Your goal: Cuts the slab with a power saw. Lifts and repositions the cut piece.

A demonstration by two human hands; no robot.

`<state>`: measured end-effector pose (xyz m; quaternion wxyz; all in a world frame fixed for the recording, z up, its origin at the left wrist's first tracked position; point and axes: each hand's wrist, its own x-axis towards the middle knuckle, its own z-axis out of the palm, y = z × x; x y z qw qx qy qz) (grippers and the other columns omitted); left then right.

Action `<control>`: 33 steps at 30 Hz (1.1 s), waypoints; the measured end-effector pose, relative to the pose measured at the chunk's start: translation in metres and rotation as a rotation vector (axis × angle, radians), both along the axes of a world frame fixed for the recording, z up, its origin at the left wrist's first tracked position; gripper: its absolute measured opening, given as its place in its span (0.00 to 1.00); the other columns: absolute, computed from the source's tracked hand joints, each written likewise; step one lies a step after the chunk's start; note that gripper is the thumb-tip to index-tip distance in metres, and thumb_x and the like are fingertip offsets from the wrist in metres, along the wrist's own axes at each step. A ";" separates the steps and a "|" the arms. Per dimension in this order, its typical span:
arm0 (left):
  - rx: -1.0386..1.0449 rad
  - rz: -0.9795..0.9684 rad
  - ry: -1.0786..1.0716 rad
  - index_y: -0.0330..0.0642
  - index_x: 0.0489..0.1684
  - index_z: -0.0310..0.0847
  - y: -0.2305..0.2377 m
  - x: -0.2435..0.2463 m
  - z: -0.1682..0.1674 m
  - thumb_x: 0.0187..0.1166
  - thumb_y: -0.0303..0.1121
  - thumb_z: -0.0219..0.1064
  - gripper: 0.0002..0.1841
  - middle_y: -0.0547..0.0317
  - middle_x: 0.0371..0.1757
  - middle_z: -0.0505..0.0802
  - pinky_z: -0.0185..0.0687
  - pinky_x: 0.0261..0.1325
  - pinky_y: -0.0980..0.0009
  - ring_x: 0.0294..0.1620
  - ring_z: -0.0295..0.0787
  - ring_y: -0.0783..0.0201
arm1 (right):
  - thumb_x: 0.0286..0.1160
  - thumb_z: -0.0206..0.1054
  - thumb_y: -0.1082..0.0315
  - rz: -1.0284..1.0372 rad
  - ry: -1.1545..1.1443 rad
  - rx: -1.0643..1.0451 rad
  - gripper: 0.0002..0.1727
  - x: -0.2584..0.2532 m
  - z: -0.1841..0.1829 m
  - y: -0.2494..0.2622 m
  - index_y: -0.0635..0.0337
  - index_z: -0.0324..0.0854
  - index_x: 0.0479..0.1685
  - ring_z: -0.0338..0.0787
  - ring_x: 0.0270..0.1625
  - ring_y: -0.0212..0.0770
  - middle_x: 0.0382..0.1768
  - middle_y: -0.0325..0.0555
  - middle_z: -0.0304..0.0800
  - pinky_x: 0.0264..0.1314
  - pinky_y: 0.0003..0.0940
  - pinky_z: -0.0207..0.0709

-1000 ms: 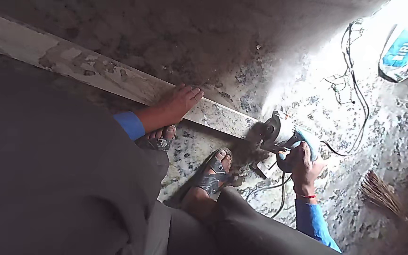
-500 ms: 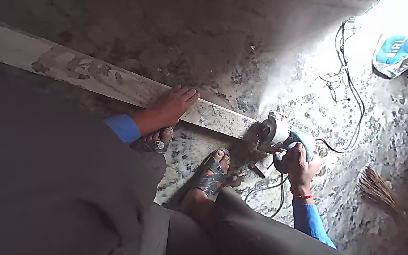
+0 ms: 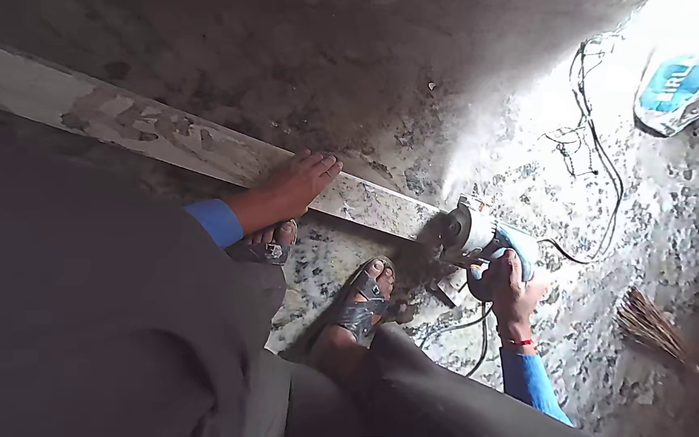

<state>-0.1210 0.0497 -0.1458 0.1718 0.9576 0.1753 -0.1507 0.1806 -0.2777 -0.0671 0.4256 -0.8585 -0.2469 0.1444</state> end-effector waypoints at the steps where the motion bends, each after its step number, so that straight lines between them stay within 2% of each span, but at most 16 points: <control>1: 0.000 -0.002 0.004 0.36 0.90 0.60 0.000 0.000 0.001 0.43 0.31 0.93 0.61 0.40 0.88 0.70 0.58 0.88 0.45 0.87 0.66 0.39 | 0.86 0.57 0.53 0.002 0.000 0.002 0.21 0.000 0.000 -0.001 0.63 0.80 0.34 0.82 0.15 0.34 0.14 0.35 0.80 0.21 0.35 0.84; 8: -0.048 0.011 0.069 0.35 0.91 0.55 0.000 0.003 0.012 0.49 0.30 0.91 0.60 0.40 0.90 0.66 0.54 0.90 0.45 0.90 0.60 0.39 | 0.86 0.56 0.53 0.007 0.015 -0.003 0.21 -0.002 0.000 -0.004 0.62 0.80 0.32 0.82 0.14 0.35 0.14 0.35 0.80 0.20 0.35 0.84; 11: -0.012 -0.020 -0.012 0.36 0.90 0.58 0.003 -0.001 -0.012 0.44 0.33 0.92 0.62 0.40 0.89 0.68 0.56 0.89 0.44 0.88 0.63 0.40 | 0.86 0.56 0.53 0.007 0.035 -0.004 0.22 -0.001 -0.001 -0.008 0.61 0.81 0.32 0.82 0.15 0.35 0.14 0.35 0.80 0.22 0.35 0.84; 13: -0.002 -0.027 0.011 0.38 0.91 0.57 0.004 -0.001 -0.015 0.44 0.35 0.93 0.62 0.41 0.89 0.68 0.55 0.89 0.45 0.89 0.63 0.40 | 0.87 0.56 0.51 0.000 0.040 -0.005 0.23 -0.001 -0.003 -0.011 0.63 0.81 0.34 0.82 0.15 0.36 0.14 0.37 0.80 0.22 0.37 0.84; 19: 0.004 -0.017 0.060 0.35 0.90 0.59 0.000 0.004 0.006 0.43 0.34 0.93 0.62 0.40 0.88 0.70 0.58 0.88 0.45 0.87 0.65 0.38 | 0.87 0.55 0.52 -0.009 0.034 -0.026 0.22 -0.005 0.000 -0.012 0.62 0.80 0.33 0.82 0.14 0.36 0.13 0.36 0.80 0.21 0.36 0.83; 23: -0.013 -0.007 0.075 0.35 0.91 0.57 0.000 0.005 0.011 0.47 0.33 0.92 0.61 0.40 0.89 0.69 0.57 0.89 0.46 0.88 0.64 0.39 | 0.86 0.56 0.52 -0.023 0.028 -0.037 0.22 -0.006 -0.001 -0.013 0.60 0.81 0.31 0.82 0.15 0.35 0.14 0.36 0.80 0.21 0.36 0.84; 29: 0.012 -0.009 0.032 0.36 0.90 0.60 -0.001 0.002 0.004 0.42 0.33 0.93 0.62 0.40 0.87 0.71 0.59 0.88 0.46 0.86 0.67 0.39 | 0.87 0.56 0.52 -0.020 0.017 -0.045 0.22 -0.007 -0.002 -0.016 0.61 0.81 0.31 0.82 0.15 0.34 0.14 0.35 0.80 0.21 0.35 0.83; 31: 0.002 -0.009 0.046 0.35 0.90 0.60 -0.001 0.004 0.007 0.42 0.31 0.93 0.62 0.40 0.87 0.71 0.58 0.89 0.46 0.87 0.66 0.39 | 0.87 0.56 0.53 -0.015 0.011 -0.033 0.22 -0.007 -0.001 -0.017 0.60 0.81 0.29 0.82 0.15 0.35 0.13 0.36 0.80 0.22 0.35 0.84; 33: 0.000 -0.009 0.051 0.35 0.90 0.59 -0.001 0.004 0.009 0.43 0.32 0.93 0.61 0.40 0.87 0.71 0.58 0.89 0.46 0.87 0.66 0.39 | 0.86 0.56 0.52 -0.019 0.010 -0.027 0.22 -0.009 -0.001 -0.017 0.61 0.81 0.32 0.83 0.15 0.34 0.14 0.35 0.80 0.22 0.35 0.84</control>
